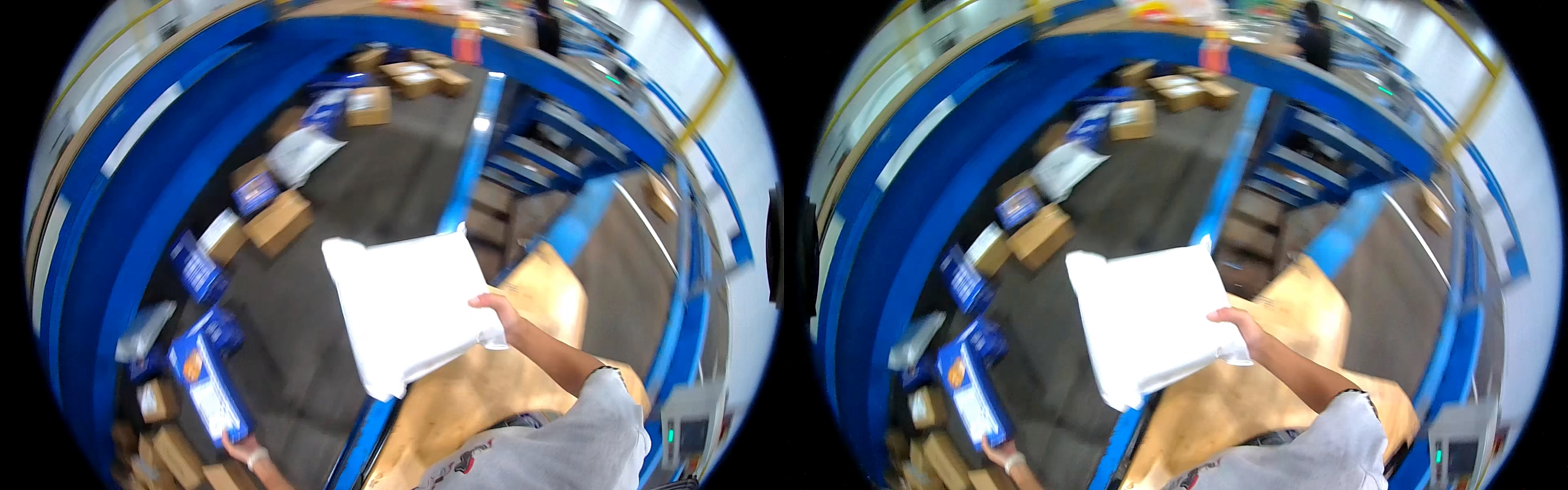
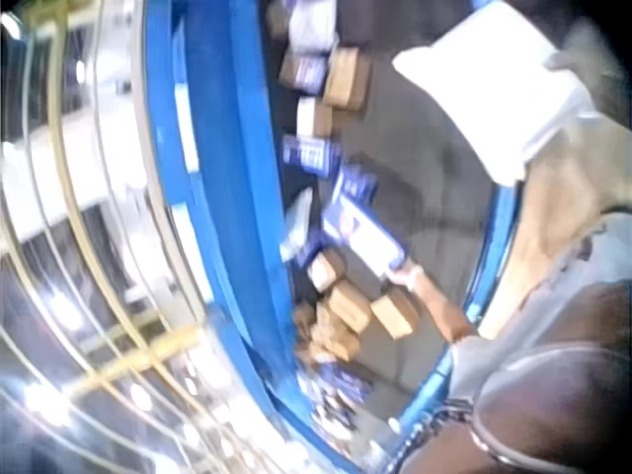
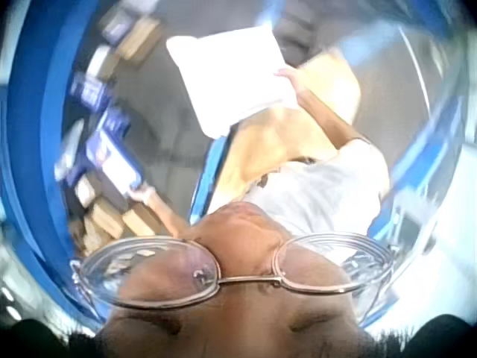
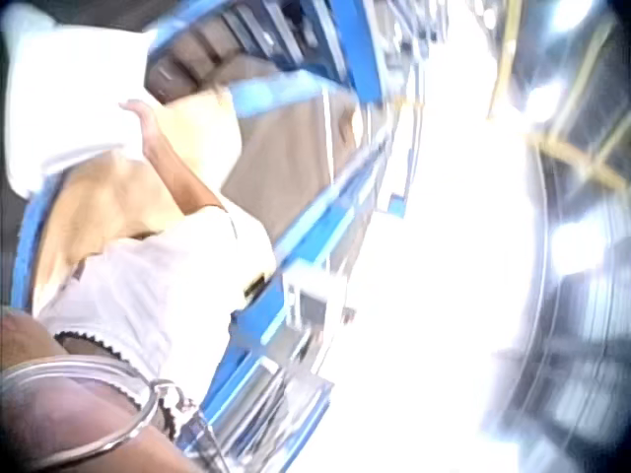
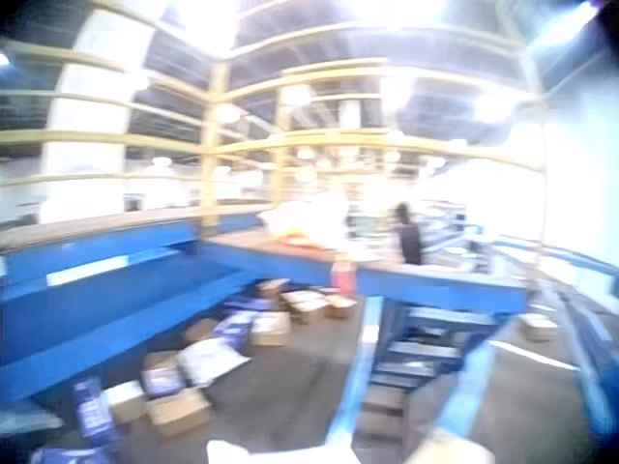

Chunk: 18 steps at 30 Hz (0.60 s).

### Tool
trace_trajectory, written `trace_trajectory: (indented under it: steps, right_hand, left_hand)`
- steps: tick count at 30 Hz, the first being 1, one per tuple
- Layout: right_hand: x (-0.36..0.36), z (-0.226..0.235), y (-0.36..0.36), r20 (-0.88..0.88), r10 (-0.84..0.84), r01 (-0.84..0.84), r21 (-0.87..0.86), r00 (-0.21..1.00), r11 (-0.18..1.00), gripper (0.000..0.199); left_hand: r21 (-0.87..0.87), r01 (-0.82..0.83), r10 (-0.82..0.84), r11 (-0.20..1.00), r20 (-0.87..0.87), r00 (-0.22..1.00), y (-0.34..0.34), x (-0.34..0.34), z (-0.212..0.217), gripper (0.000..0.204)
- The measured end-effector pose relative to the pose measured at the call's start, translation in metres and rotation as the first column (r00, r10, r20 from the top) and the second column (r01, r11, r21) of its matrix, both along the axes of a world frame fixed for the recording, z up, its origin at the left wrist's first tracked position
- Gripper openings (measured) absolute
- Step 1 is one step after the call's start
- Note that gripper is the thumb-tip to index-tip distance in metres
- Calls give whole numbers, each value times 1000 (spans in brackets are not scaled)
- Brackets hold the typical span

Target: The person stands at a conveyor belt station in a warehouse, picking up various cardboard boxes and packages from the moving belt. They place each item onto a wooden scanning platform to read the label, then move the items to a side area for sorting. The process is repetitive and involves handling different package sizes and types.

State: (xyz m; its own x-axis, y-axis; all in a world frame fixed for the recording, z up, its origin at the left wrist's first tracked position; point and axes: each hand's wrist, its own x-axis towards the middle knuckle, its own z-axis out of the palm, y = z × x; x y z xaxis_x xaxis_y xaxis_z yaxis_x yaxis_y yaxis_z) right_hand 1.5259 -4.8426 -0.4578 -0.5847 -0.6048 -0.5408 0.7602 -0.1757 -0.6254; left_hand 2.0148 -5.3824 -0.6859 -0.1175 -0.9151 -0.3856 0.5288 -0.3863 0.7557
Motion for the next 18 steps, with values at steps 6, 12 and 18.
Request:
trace_trajectory:
  steps: [6,12,18]
  right_hand:
    - [62,81,312,-768,262,481,588,584,650,62]
    - [210,57,439,-643,660,859,512,388,-5,53]
    - [299,-59,413,-329,370,471,777,869,-417,95]
  left_hand:
    - [35,512,-513,858,55,857,90,-165,77,74]
    - [-85,962,-963,260,52,265,242,-360,170,72]
    - [-26,987,-936,-161,319,-145,451,-521,141,60]
